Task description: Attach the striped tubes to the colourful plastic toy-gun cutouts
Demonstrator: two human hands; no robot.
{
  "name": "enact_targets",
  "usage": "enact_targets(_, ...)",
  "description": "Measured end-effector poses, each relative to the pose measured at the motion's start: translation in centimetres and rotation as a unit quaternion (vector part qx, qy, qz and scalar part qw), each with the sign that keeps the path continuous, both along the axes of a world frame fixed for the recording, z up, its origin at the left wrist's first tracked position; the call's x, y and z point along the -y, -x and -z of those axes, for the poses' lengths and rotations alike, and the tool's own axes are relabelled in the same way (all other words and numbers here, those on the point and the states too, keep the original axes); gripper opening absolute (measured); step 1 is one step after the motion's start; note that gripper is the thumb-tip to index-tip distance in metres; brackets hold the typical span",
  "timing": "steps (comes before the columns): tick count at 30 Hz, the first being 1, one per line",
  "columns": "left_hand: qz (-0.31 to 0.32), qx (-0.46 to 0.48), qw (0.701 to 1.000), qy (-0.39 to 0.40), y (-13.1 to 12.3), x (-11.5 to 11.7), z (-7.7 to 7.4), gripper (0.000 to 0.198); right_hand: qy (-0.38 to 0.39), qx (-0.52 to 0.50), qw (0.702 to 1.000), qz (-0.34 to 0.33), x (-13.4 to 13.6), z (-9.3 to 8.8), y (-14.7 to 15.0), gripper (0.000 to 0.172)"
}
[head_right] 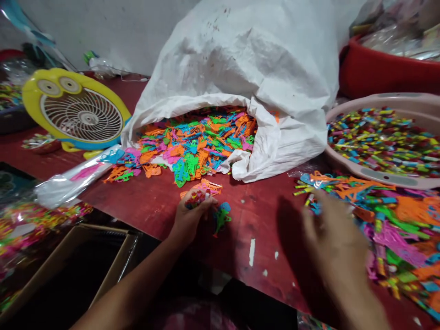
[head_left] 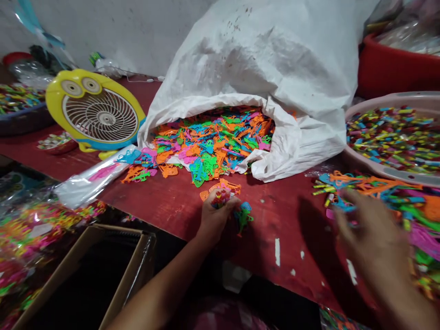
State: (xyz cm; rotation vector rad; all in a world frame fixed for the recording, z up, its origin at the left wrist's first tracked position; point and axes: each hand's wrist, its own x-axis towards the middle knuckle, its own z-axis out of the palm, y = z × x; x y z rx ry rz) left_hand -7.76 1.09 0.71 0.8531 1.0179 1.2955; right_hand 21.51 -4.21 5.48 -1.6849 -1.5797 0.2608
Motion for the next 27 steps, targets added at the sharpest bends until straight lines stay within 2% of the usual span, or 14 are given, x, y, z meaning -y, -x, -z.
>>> enact_targets(2,-0.003,0.002,1.000,-0.003,-0.4,0.0,0.5,0.027,0.014,0.137,0.978,-0.156,-0.7,1.8,5.7,0.039)
enact_targets(4,-0.019,0.010,1.000,-0.014,-0.8,-0.1,0.9,0.028,0.043,0.205,0.936,-0.282,-1.8,3.1,10.1,0.047)
enact_targets(5,-0.024,0.015,0.999,-0.019,-0.8,-0.1,1.0,0.028,0.061,0.226,0.916,-0.325,-2.3,3.5,11.4,0.051)
enact_targets(7,-0.029,0.019,0.999,-0.015,-0.6,-0.2,1.1,0.030,0.085,0.256,0.894,-0.357,-3.2,3.8,12.5,0.050)
enact_targets(9,-0.034,0.016,0.999,-0.001,-0.3,-0.3,1.1,0.030,0.088,0.272,0.895,-0.342,-3.5,3.9,11.8,0.041)
enact_targets(12,-0.043,0.015,0.999,0.004,-0.4,-0.2,1.0,0.030,0.047,0.234,0.929,-0.282,-3.0,4.3,9.3,0.034)
enact_targets(14,-0.034,0.033,0.999,0.003,-1.0,-0.1,0.8,0.028,0.042,0.139,0.962,-0.232,-2.4,4.5,7.7,0.029)
enact_targets(16,-0.008,0.064,0.998,0.004,-2.0,0.2,0.6,0.027,0.087,0.005,0.978,-0.191,-1.5,4.5,6.8,0.026)
enact_targets(19,0.049,0.105,0.993,0.012,-4.1,0.9,0.3,0.027,0.162,-0.203,0.954,-0.152,-0.1,4.1,7.1,0.028)
enact_targets(22,0.100,0.132,0.986,0.026,-6.0,1.7,0.0,0.025,0.148,-0.347,0.919,-0.118,1.1,3.9,8.3,0.026)
enact_targets(25,0.126,0.157,0.979,0.037,-7.0,2.3,-0.4,0.023,0.125,-0.387,0.907,-0.105,1.9,3.9,8.8,0.021)
enact_targets(27,0.129,0.151,0.979,0.041,-7.3,2.5,-0.5,0.022,0.133,-0.356,0.919,-0.101,2.4,3.7,8.5,0.020)
